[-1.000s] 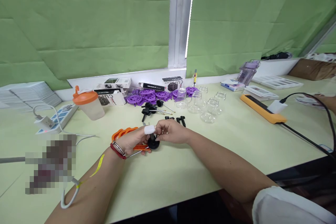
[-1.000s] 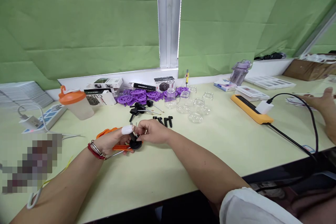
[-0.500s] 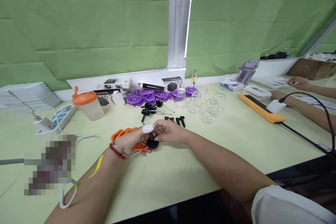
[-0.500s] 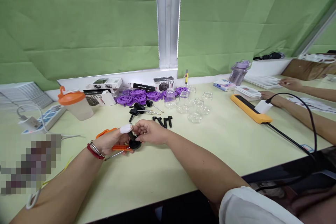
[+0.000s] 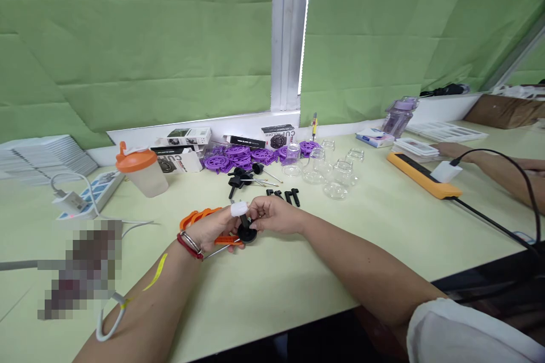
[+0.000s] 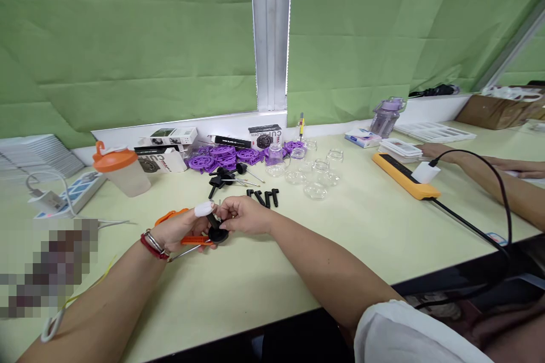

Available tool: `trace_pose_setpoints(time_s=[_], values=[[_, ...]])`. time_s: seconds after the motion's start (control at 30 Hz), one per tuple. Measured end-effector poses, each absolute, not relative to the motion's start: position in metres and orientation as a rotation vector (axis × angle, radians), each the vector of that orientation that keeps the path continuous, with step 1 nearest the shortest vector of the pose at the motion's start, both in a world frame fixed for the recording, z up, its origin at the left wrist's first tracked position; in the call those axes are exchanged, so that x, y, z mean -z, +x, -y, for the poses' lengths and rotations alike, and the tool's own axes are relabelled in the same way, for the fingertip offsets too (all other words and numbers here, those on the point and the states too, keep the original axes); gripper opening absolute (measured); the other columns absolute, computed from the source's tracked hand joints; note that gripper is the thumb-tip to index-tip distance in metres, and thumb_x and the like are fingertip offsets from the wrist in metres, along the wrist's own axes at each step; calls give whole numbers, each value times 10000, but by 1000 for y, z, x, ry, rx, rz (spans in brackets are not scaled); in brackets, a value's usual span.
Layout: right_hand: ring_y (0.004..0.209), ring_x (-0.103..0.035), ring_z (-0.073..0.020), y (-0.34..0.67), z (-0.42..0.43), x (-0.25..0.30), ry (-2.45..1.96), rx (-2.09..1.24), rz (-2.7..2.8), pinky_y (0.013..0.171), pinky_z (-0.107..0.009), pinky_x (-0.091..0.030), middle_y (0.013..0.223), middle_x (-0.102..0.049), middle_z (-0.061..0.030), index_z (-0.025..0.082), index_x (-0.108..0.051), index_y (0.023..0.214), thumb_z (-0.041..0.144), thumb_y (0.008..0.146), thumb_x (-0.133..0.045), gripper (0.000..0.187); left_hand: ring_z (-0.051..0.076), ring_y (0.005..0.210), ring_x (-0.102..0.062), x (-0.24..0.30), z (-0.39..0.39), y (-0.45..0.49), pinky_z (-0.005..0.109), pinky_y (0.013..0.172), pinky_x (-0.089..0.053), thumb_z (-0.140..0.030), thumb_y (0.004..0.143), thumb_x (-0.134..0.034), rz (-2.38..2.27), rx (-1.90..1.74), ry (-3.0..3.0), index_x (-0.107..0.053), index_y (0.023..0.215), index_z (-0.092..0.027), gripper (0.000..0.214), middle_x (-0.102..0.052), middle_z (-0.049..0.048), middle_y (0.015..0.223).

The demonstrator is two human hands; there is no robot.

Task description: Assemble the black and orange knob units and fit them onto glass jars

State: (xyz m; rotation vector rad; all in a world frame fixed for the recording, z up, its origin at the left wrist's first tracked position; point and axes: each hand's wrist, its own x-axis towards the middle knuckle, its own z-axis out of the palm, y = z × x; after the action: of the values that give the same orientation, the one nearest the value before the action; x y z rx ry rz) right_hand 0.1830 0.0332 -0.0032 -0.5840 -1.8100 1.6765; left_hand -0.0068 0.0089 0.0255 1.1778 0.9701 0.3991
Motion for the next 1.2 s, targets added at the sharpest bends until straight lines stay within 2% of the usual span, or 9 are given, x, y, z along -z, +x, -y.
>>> trace_pose_setpoints(time_s=[0.27, 0.4, 0.53, 0.67, 0.87, 1.07, 1.2], values=[[653, -551, -91, 183, -33, 3, -579, -1693, 1795, 614, -241, -483, 747, -555, 30, 155, -513, 797, 185, 652, -723, 257, 187, 597, -621, -24, -10, -7, 234, 433, -414, -680, 755, -464, -985, -384, 1193, -590, 1012, -180, 576, -661, 88, 824], [616, -529, -76, 183, -33, 3, -577, -1667, 1804, 597, -234, -464, 740, -546, 28, 156, -463, 689, 189, 661, -714, 254, 187, 595, -619, -24, -10, -8, 237, 435, -414, -676, 771, -442, -966, -390, 1199, -590, 1022, -161, 591, -658, 94, 824], [667, -547, -96, 183, -33, 2, -584, -1684, 1806, 623, -253, -481, 755, -556, 25, 153, -520, 792, 197, 651, -731, 258, 190, 598, -620, -25, -8, -6, 242, 435, -409, -669, 776, -444, -974, -399, 1207, -589, 1025, -157, 588, -663, 93, 822], [629, -540, -81, 183, -33, 2, -595, -1676, 1806, 598, -237, -474, 750, -551, 28, 154, -481, 726, 195, 650, -737, 269, 187, 596, -614, -26, -8, -6, 239, 436, -402, -669, 772, -454, -985, -396, 1200, -592, 1018, -165, 577, -669, 93, 830], [707, -560, -99, 183, -32, 2, -574, -1723, 1787, 624, -233, -491, 786, -576, 10, 141, -555, 878, 202, 666, -735, 284, 192, 600, -622, -24, -10, -7, 242, 435, -412, -645, 774, -451, -965, -387, 1196, -589, 1041, -170, 563, -669, 98, 834], [686, -565, -105, 184, -33, 2, -539, -1692, 1815, 638, -255, -494, 758, -588, 8, 134, -577, 823, 307, 644, -783, 324, 186, 580, -610, -26, -8, -6, 243, 426, -400, -649, 747, -484, -967, -396, 1177, -606, 1005, -196, 536, -667, 80, 794], [661, -554, -100, 183, -34, 3, -548, -1680, 1809, 628, -253, -487, 739, -587, 11, 128, -590, 799, 322, 648, -777, 308, 182, 572, -605, -26, -8, -6, 246, 431, -413, -660, 730, -502, -957, -390, 1176, -603, 985, -172, 560, -662, 89, 804]])
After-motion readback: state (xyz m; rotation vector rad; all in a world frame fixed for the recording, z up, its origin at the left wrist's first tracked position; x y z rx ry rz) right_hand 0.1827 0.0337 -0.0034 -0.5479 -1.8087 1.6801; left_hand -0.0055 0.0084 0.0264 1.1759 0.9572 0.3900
